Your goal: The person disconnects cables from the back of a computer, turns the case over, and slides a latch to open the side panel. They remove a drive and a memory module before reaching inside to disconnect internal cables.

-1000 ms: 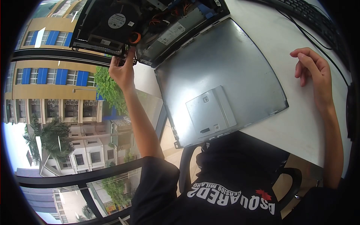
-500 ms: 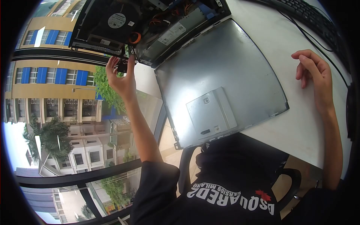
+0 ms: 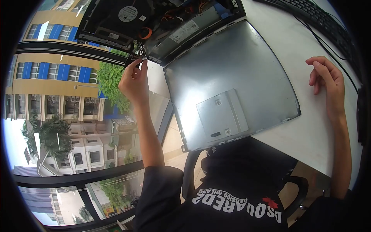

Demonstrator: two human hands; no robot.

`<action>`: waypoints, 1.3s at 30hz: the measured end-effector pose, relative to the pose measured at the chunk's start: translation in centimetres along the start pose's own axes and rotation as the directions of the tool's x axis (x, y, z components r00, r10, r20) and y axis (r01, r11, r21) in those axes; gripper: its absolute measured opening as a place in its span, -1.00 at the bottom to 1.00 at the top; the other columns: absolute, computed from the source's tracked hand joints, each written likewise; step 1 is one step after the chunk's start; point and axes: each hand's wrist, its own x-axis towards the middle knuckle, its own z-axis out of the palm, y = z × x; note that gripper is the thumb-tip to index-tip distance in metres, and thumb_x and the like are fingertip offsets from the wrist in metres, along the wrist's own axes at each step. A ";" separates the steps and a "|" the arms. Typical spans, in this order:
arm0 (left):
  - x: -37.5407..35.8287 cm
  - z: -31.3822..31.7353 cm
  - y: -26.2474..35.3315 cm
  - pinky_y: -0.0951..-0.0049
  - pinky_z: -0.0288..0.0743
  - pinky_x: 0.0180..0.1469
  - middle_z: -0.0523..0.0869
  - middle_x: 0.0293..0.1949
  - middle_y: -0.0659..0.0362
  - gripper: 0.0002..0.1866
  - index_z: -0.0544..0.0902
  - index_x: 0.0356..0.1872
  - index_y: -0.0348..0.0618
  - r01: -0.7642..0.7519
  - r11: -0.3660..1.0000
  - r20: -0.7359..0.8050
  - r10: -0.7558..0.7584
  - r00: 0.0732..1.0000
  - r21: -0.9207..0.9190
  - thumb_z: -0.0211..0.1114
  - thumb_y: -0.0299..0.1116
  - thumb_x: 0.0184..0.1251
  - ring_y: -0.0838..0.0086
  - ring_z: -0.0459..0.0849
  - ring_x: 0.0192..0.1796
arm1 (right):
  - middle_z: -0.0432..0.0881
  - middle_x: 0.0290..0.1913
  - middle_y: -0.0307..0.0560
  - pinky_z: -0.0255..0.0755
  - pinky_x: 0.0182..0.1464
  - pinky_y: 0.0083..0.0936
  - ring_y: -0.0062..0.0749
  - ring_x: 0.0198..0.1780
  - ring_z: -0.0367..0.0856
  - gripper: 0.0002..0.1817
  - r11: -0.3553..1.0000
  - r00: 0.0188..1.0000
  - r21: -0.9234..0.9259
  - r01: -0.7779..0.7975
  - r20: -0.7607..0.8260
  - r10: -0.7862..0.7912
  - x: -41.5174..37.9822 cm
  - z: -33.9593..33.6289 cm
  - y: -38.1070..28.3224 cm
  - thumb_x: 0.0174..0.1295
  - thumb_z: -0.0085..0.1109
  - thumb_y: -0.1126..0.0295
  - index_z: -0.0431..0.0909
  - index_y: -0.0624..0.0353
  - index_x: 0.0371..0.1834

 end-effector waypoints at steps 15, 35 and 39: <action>3.2 -1.5 -0.2 0.70 0.08 -0.47 0.48 -0.59 0.47 -0.86 0.87 -0.20 -0.25 0.322 0.875 0.209 -0.260 0.943 -0.363 0.59 -0.43 0.29 0.88 0.36 -0.52 | 0.56 -0.58 -0.32 0.23 -0.48 -0.73 -0.75 -0.61 0.37 -0.67 1.000 1.000 -0.022 0.009 -0.001 -0.009 -0.1 0.1 -0.2 0.46 0.12 0.13 0.77 0.13 -0.11; 2.5 -1.1 0.7 0.75 0.15 -0.46 0.55 -0.60 0.44 -0.84 0.89 -0.17 -0.24 0.374 0.842 0.122 -0.356 0.927 -0.388 0.59 -0.41 0.30 0.84 0.43 -0.53 | 0.56 -0.58 -0.34 0.23 -0.48 -0.73 -0.76 -0.61 0.37 -0.69 1.000 1.000 -0.001 0.013 0.011 -0.013 -0.1 0.1 -0.1 0.47 0.13 0.16 0.78 0.11 -0.12; 3.1 -2.1 0.4 0.72 0.11 -0.48 0.49 -0.61 0.46 -0.83 0.88 -0.17 -0.26 0.386 0.861 0.186 -0.342 0.921 -0.330 0.60 -0.40 0.29 0.84 0.38 -0.53 | 0.56 -0.58 -0.34 0.23 -0.49 -0.73 -0.76 -0.61 0.37 -0.69 1.000 1.000 -0.011 0.023 0.007 -0.023 -0.1 0.1 -0.1 0.47 0.13 0.16 0.78 0.11 -0.12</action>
